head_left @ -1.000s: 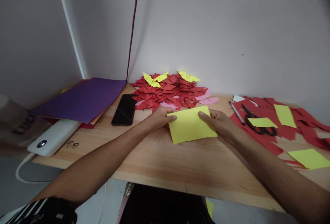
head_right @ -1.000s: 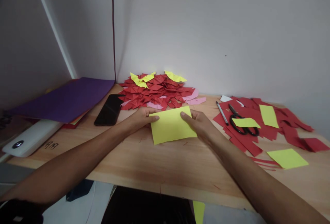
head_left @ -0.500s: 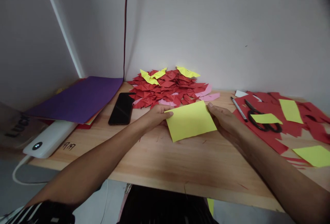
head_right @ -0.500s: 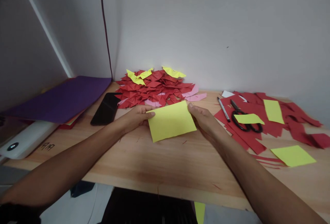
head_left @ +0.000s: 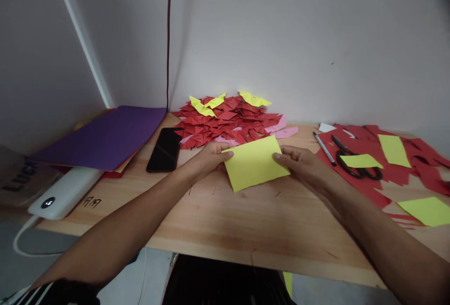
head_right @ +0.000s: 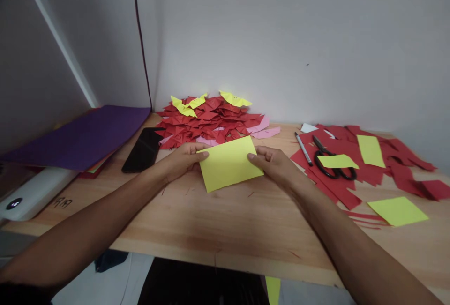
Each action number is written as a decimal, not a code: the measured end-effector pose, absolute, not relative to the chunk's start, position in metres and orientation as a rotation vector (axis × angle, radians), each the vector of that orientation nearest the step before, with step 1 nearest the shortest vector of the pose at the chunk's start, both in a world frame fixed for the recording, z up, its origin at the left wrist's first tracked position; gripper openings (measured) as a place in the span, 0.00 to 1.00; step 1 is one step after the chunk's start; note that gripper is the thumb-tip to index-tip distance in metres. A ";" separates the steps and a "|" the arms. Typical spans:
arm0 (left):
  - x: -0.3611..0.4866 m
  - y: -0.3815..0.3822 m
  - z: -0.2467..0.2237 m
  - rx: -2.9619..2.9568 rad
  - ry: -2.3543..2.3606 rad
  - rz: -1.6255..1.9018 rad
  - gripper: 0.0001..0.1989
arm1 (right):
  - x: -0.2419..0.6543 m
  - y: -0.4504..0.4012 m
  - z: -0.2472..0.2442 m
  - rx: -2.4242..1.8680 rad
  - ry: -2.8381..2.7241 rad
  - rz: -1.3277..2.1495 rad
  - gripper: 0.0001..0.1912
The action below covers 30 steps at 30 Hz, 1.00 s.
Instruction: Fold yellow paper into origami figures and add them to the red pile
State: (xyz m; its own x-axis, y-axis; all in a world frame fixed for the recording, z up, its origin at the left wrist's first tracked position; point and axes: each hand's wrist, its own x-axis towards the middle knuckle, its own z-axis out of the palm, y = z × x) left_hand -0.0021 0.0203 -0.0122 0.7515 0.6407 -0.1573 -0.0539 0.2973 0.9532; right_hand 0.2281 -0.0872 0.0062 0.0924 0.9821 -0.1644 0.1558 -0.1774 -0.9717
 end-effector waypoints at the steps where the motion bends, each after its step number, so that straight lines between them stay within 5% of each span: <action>1: -0.002 0.021 -0.012 1.197 0.581 0.506 0.18 | 0.229 -0.087 0.006 -1.487 -1.177 1.246 0.20; 7: -0.002 0.022 -0.008 1.288 0.560 0.564 0.19 | 0.231 -0.086 0.003 -1.425 -1.141 1.274 0.19; 17: -0.007 0.013 0.015 1.702 0.430 0.932 0.07 | 0.228 -0.096 0.020 -1.373 -1.700 0.332 0.09; 25: -0.011 0.007 0.023 1.835 0.606 1.114 0.15 | 0.231 -0.098 0.014 -1.266 -2.227 0.373 0.13; 30: -0.006 0.004 0.008 2.166 0.654 0.745 0.17 | 0.237 -0.094 0.003 -1.318 -2.320 0.479 0.14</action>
State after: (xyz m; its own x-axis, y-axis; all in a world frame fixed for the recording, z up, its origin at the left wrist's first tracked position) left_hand -0.0062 0.0042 0.0084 0.7012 0.6461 0.3015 0.2154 -0.5950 0.7743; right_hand 0.2373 -0.0942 0.0034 -0.4575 0.8681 0.1928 0.7205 0.4890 -0.4917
